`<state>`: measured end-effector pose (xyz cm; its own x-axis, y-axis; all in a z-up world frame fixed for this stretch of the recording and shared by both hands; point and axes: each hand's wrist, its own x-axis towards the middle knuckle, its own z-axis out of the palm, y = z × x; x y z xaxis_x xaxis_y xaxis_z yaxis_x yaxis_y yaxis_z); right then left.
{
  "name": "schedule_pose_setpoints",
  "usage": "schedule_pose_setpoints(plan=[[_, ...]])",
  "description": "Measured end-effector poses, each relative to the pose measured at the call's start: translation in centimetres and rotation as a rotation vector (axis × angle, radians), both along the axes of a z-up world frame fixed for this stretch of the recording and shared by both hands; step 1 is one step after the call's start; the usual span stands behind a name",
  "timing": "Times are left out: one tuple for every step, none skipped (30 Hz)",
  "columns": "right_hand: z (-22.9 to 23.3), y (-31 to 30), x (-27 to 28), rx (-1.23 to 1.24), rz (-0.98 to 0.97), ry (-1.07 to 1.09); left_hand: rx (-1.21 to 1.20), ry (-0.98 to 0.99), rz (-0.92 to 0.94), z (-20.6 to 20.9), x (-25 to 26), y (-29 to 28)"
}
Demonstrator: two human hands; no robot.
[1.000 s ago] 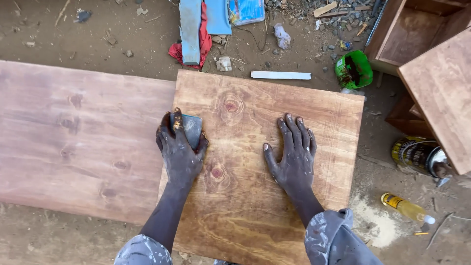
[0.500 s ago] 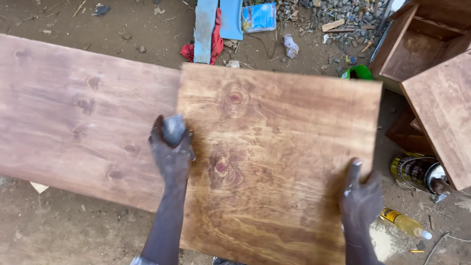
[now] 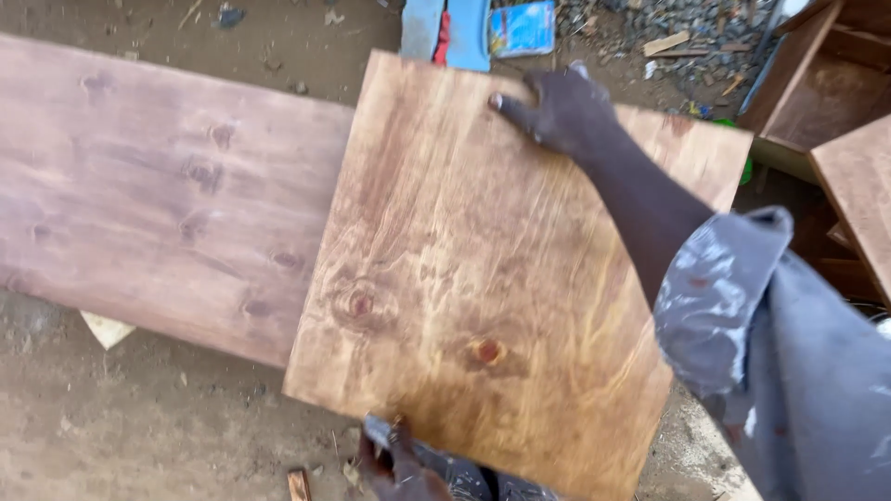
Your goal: The person sands a wooden door and a wooden plank using sandpaper. They also use a metal scraper on the edges of the door.
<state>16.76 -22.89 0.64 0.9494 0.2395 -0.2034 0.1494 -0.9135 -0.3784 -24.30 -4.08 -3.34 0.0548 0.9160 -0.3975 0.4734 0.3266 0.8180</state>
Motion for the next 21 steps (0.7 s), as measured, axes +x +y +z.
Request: schedule_pose_setpoints(plan=[[-0.3,0.6,0.8,-0.013,0.039,-0.024,-0.071,0.009,0.004,1.3,0.6,-0.9],[-0.7,1.8,1.5,-0.012,0.084,-0.05,-0.13,0.015,0.015,2.8,1.2,-1.5],[-0.9,3.0,2.3,-0.011,0.129,-0.077,-0.189,0.019,0.027,4.6,1.7,-2.1],[-1.9,3.4,2.0,0.003,0.14,-0.089,-0.176,0.007,0.038,3.7,0.9,-1.3],[-2.8,3.6,2.0,0.055,0.112,-0.028,-0.223,-0.012,0.05,2.9,0.2,-0.5],[-3.4,3.0,2.1,0.097,0.073,0.032,-0.281,-0.03,0.05,2.1,-0.1,-0.1],[-2.2,3.3,2.1,0.101,0.074,0.02,-0.277,-0.043,0.048,3.4,0.7,0.2],[-1.3,3.5,1.6,0.132,0.029,0.147,-0.324,0.09,-0.026,4.9,1.0,0.5],[-0.6,3.7,1.1,0.163,-0.016,0.274,-0.37,0.223,-0.099,6.2,1.4,0.7],[-1.0,3.5,1.6,0.159,-0.023,0.263,-0.374,0.215,-0.109,3.0,0.1,0.2],[-1.4,3.2,2.1,0.146,-0.05,0.274,-0.209,0.115,-0.117,-0.3,-1.1,-0.4],[-2.2,3.3,1.9,0.141,-0.073,0.301,-0.037,0.031,-0.117,-3.1,-3.2,-0.7],[-2.3,3.3,2.1,0.144,-0.076,0.307,-0.033,0.037,-0.12,-0.1,-1.6,-0.5],[-2.7,3.3,1.8,0.126,-0.063,0.229,-0.176,0.205,-0.284,3.0,-0.4,-0.3],[-3.0,3.4,1.5,0.107,-0.049,0.152,-0.32,0.374,-0.445,6.0,0.9,-0.1],[-4.8,3.9,-1.0,0.1,-0.046,0.165,-0.33,0.384,-0.44,4.5,-0.8,0.8],[-6.3,4.4,-3.4,0.015,0.02,-0.164,-0.221,0.34,-0.556,3.2,-2.4,1.7],[-7.5,5.4,-4.8,-0.059,0.095,-0.512,-0.098,0.277,-0.663,1.6,-3.2,2.8],[-6.1,7.6,-8.1,-0.054,0.103,-0.519,-0.095,0.271,-0.653,2.9,-2.4,3.8],[-4.7,9.5,-11.2,-0.022,0.016,-0.437,0.084,0.441,-0.686,4.0,-1.3,4.7],[-3.5,11.3,-14.4,0.011,-0.071,-0.353,0.265,0.61,-0.71,4.9,-0.4,5.6]])
